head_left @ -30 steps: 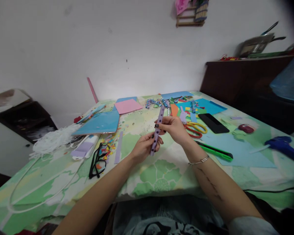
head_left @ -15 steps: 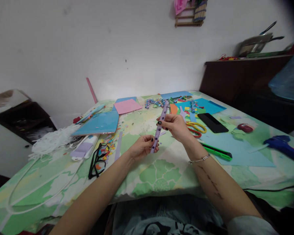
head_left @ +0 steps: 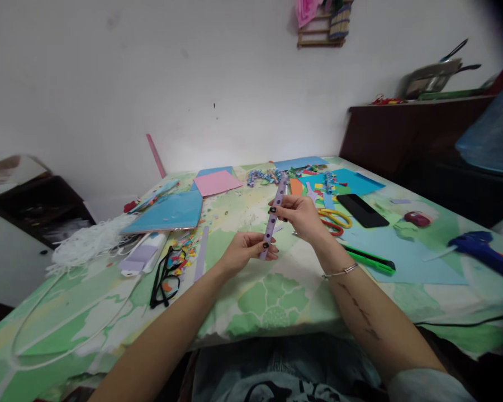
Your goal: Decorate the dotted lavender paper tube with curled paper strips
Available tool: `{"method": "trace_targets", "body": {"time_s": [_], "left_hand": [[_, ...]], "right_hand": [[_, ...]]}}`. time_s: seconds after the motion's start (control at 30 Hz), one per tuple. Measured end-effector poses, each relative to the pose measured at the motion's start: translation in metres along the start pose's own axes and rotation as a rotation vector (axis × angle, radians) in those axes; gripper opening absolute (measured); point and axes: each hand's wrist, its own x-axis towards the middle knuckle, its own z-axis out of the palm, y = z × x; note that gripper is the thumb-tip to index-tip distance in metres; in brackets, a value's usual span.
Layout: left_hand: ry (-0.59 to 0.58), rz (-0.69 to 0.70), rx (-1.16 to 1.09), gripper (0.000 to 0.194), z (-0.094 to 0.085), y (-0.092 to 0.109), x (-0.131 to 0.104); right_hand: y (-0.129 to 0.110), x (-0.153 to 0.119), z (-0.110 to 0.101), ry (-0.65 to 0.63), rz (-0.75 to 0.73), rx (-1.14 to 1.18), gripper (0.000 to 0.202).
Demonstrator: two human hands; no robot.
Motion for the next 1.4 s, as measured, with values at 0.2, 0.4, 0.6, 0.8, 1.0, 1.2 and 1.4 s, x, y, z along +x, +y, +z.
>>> {"method": "trace_targets", "body": {"time_s": [0.2,0.4,0.6,0.8,1.0,1.2,1.4], "left_hand": [[-0.027,-0.019,-0.016,0.031,-0.003,-0.002,0.001],[0.017,0.076,0.104,0.035,0.000,-0.001,0.003],[0.446,0.353,0.454,0.035,0.010,0.000,0.004],[0.466,0.359,0.477,0.059,0.014,0.003,0.000],[0.265,0.292,0.382,0.092,0.010,0.009,-0.001],[0.238,0.286,0.446,0.105,0.005,0.017,-0.002],[0.201,0.328,0.498,0.093,0.006,0.026,-0.007]], "right_hand": [[-0.002,-0.002,0.003,0.003,0.018,-0.007,0.027],[-0.002,-0.001,0.004,0.026,0.013,-0.058,0.026],[0.003,-0.005,0.018,0.059,0.026,-0.196,0.025],[0.012,-0.010,0.027,0.112,0.022,-0.365,0.017],[0.012,-0.013,0.030,0.082,-0.037,-0.469,0.012],[0.002,-0.021,0.043,0.064,-0.087,-0.637,0.008],[-0.005,-0.029,0.055,0.105,-0.150,-0.835,0.007]]}}
